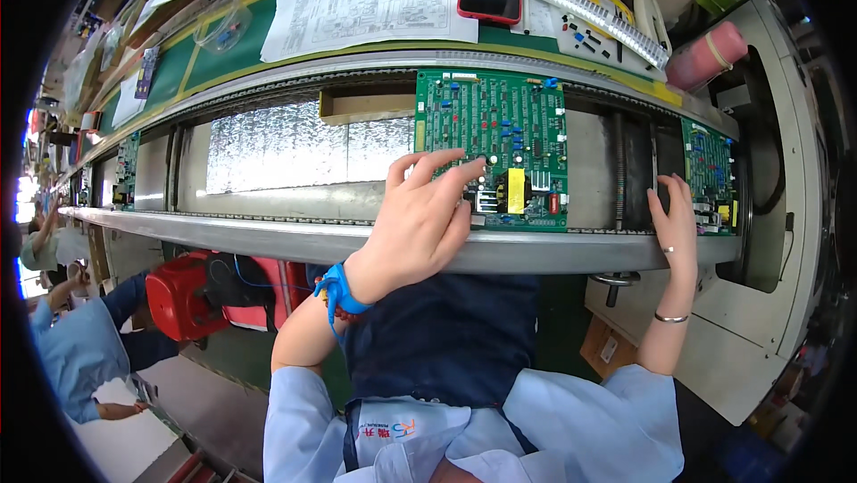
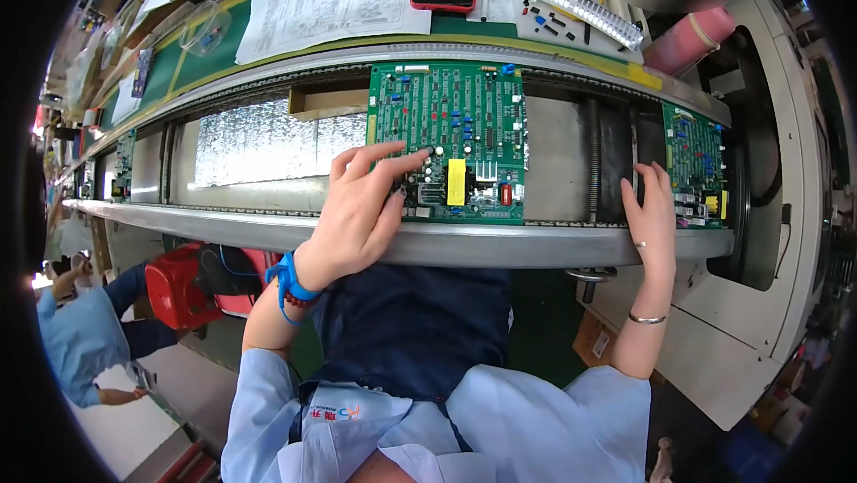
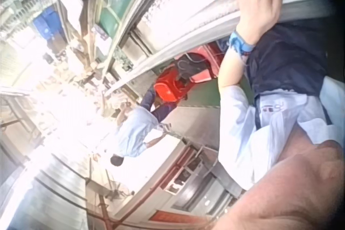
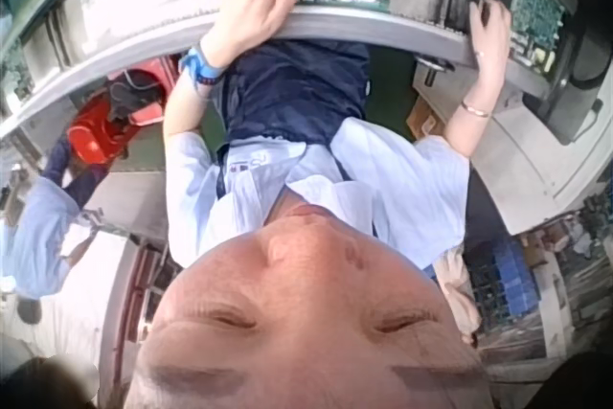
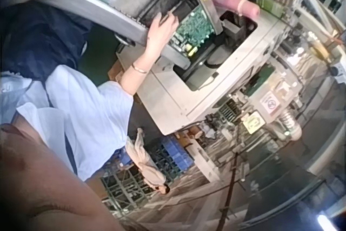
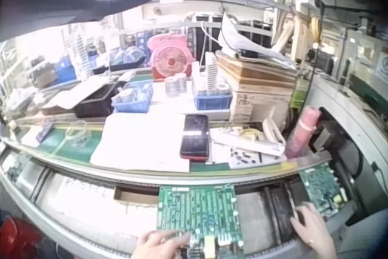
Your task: Inspecting and manually placing electronic components onto printed circuit boards on a factory assembly line.
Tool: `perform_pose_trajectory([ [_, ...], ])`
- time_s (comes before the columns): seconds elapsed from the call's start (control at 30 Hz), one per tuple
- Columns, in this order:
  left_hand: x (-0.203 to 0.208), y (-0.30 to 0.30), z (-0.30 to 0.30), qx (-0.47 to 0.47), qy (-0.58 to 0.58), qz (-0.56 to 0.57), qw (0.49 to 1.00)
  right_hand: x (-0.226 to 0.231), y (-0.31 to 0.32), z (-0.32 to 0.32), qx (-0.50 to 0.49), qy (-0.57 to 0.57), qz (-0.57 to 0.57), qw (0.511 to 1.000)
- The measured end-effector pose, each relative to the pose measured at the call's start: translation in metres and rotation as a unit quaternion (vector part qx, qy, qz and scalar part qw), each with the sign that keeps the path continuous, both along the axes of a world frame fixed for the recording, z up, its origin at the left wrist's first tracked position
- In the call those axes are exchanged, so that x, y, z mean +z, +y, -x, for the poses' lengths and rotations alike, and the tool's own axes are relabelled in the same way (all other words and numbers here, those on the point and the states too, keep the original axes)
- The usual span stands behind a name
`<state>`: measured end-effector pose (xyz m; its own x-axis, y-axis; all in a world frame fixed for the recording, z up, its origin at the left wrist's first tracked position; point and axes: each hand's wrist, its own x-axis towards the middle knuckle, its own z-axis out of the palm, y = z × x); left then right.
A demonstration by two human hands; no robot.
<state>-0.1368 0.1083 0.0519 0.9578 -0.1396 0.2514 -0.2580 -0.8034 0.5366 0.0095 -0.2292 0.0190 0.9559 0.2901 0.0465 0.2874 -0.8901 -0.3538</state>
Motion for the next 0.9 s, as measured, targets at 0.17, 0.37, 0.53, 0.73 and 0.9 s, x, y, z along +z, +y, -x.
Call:
perform_pose_trajectory([
  [0.17,-0.009,0.0,-0.013,0.001,-0.008,0.005,1.0,0.001,-0.008,-0.001,-0.028,-0.005,0.019,0.999],
  [0.37,0.001,-0.002,-0.012,0.03,-0.053,0.037,0.997,0.002,-0.008,-0.001,-0.026,-0.008,0.005,1.0],
  [0.53,0.004,-0.012,0.003,-0.005,-0.095,0.053,0.994,0.003,-0.008,-0.001,-0.029,-0.018,-0.003,0.999],
  [0.73,-0.009,-0.061,0.018,-0.084,-0.137,0.012,0.987,0.002,-0.008,-0.002,-0.026,-0.018,-0.006,0.999],
  [0.9,-0.018,-0.078,0.014,-0.067,-0.076,-0.031,0.994,0.0,-0.008,-0.002,-0.022,-0.022,-0.002,1.0],
])
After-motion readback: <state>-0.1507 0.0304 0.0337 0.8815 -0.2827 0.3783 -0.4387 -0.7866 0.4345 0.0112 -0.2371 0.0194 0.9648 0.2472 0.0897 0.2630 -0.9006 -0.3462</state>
